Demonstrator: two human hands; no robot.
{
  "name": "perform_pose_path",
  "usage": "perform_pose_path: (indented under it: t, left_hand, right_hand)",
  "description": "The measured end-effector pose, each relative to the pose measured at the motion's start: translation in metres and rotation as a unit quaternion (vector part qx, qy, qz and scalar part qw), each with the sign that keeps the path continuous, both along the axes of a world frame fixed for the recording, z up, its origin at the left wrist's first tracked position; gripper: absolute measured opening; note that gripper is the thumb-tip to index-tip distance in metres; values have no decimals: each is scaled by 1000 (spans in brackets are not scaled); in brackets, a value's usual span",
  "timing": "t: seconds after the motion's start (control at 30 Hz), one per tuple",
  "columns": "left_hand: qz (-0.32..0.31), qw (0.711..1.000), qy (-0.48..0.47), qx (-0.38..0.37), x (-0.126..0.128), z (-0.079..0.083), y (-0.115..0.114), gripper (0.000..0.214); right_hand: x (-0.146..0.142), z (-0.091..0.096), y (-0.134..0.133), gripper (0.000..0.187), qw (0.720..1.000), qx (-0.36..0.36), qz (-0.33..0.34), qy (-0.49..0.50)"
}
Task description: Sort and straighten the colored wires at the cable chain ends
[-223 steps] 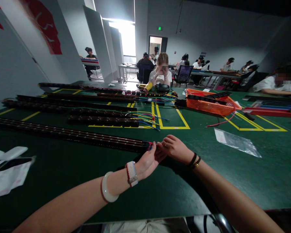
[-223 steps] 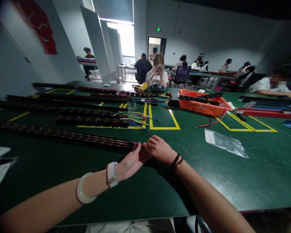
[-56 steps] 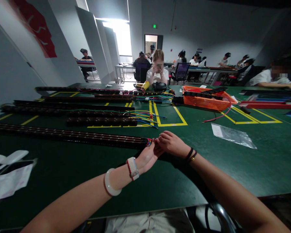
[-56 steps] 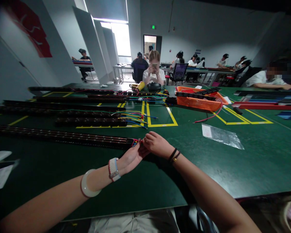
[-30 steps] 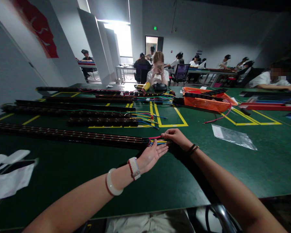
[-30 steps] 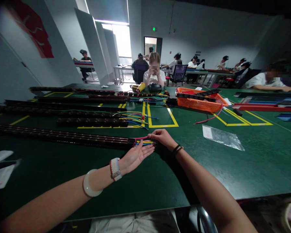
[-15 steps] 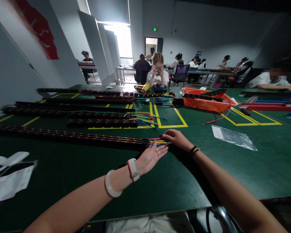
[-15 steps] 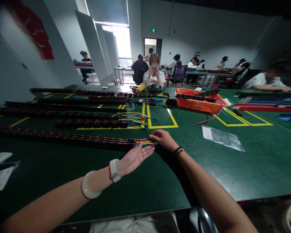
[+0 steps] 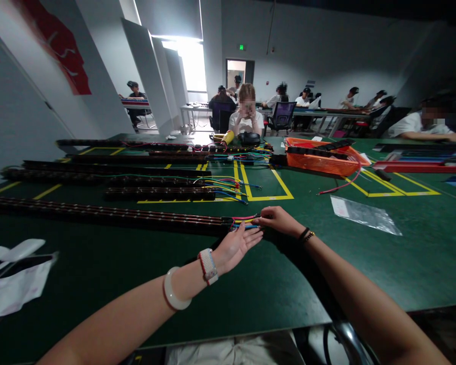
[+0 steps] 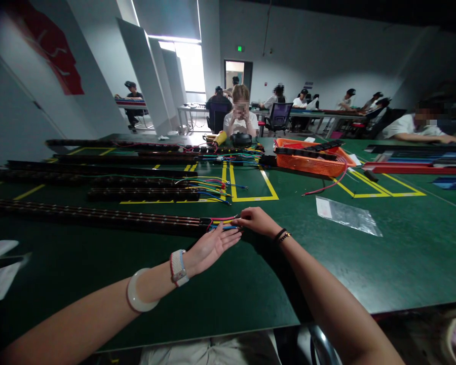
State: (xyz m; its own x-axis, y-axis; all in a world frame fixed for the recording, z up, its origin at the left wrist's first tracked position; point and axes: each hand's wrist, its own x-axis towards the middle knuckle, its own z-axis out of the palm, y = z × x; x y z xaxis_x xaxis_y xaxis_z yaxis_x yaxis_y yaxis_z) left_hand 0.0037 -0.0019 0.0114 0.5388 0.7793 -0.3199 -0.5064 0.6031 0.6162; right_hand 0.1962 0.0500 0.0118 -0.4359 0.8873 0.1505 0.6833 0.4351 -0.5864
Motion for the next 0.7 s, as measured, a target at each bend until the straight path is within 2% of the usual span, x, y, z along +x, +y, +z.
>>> perform_pose_path:
  t: [0.1,0.17,0.27,0.4,0.6,0.7]
  left_hand:
    - [3,1000,-2,13,0,1,-2,39]
    - [8,1000,-2,17,1,1,-2,36]
    - [10,1000,3,21,1,1,-1,33]
    - [-5,999,4,32,2,-1,4,33]
    - [-11,999,-9,33,0,-3,5,35]
    - [-11,1000,-16,24,0,-3,4,35]
  right_hand:
    - [-2,-10,5,48,996,-54,-39,52]
    - [-5,-14,8,48,993,-66,-58,85]
    - [-9,-17,13,48,988,-37,-85,125]
    - [-12,-16,18,48,985,25,-116,122]
    - [-5,-10,12,46,996,-13,-60,71]
    - [2,-1,8,49,996,-29,-64,47]
